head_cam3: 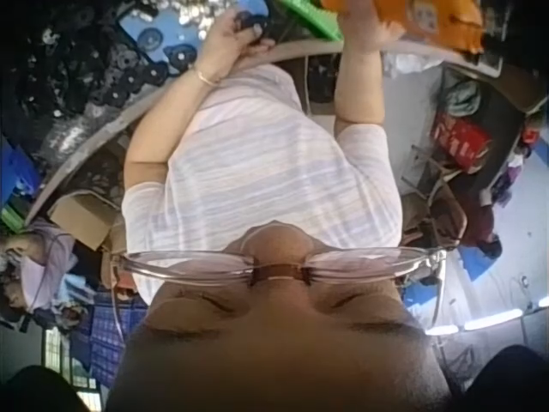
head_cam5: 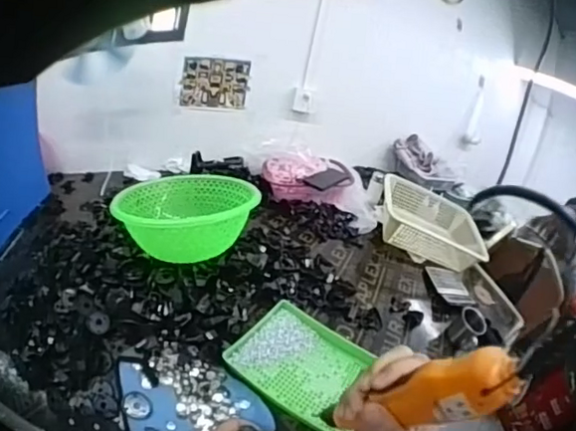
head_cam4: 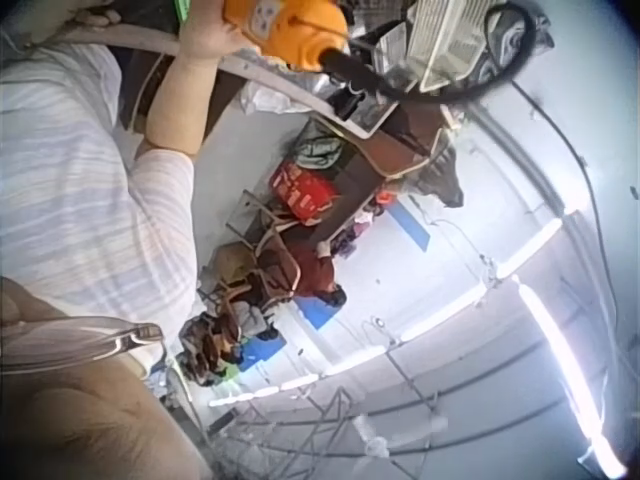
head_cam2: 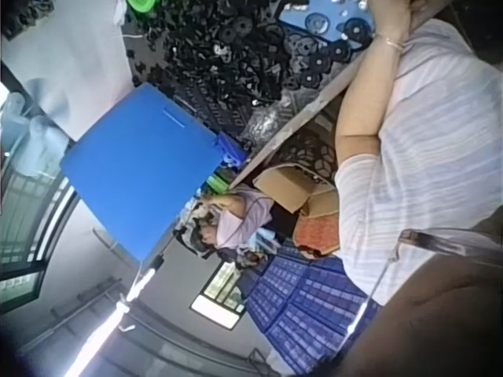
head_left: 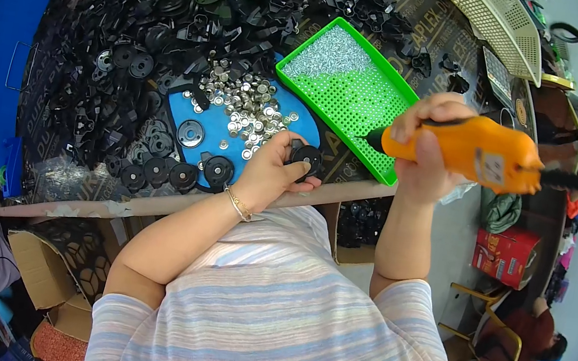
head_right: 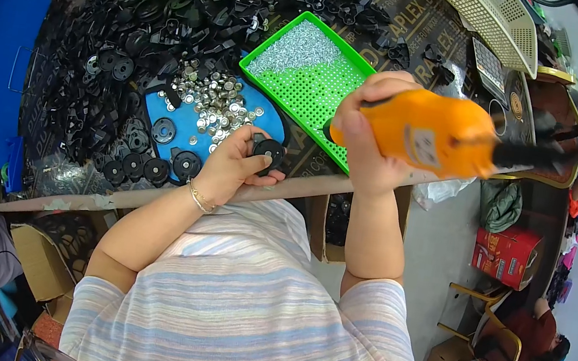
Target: The person assembles small black plastic components and metal hardware by hand, secures them with screws using an electric screwdriver, and places the finished pieces into a basket.
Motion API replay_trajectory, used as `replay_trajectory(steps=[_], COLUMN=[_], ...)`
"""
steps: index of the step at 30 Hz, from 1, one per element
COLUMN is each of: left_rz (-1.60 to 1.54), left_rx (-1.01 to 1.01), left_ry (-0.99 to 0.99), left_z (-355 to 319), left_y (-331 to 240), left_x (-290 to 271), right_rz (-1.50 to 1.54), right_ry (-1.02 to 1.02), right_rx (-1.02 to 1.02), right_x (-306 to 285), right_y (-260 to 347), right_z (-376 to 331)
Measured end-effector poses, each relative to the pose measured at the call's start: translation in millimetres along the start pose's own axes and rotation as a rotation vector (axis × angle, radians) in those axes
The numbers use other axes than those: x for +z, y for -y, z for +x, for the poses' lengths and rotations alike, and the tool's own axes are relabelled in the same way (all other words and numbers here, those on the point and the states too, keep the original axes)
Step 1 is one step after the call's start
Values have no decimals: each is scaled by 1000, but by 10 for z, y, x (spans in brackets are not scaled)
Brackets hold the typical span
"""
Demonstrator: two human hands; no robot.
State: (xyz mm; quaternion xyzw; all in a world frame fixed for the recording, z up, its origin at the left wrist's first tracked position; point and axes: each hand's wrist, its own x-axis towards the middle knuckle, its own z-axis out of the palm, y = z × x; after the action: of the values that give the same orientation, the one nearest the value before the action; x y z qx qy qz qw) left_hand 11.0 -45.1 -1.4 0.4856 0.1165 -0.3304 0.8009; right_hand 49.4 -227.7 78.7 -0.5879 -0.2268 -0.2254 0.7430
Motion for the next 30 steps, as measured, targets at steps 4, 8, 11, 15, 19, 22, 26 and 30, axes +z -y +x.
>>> replay_trajectory(steps=[4, 8, 11, 15, 19, 22, 26, 30], left_rz=[10, 18, 7, -3, -10, -40, -38, -64], left_rx=[-5, -16, -7, -14, 1, 9, -2, 48], left_ry=[-15, 7, -16, -6, 22, 31, 30, 66], left_z=[-11, -9, -24, -35, -21, -11, -9, 23], left_y=[-20, -28, -73, -92, -75, -54, -57, 27], left_x=[6, 2, 36, 34, 12, -3, -1, -51], right_rz=[137, 33, 71, 118, 67, 43, -29, -25], right_ry=[103, 218, 245, 245, 290, 298, 307, 353], right_rx=[-2, 20, 39, 41, 9, 32, 27, 37], right_x=[189, 312, 388, 444, 434, 437, 423, 431], right_y=[170, 91, 37, 27, 15, 0, -45, -69], right_z=[-9, -94, -110, -102, -87, -89, -106, -118])
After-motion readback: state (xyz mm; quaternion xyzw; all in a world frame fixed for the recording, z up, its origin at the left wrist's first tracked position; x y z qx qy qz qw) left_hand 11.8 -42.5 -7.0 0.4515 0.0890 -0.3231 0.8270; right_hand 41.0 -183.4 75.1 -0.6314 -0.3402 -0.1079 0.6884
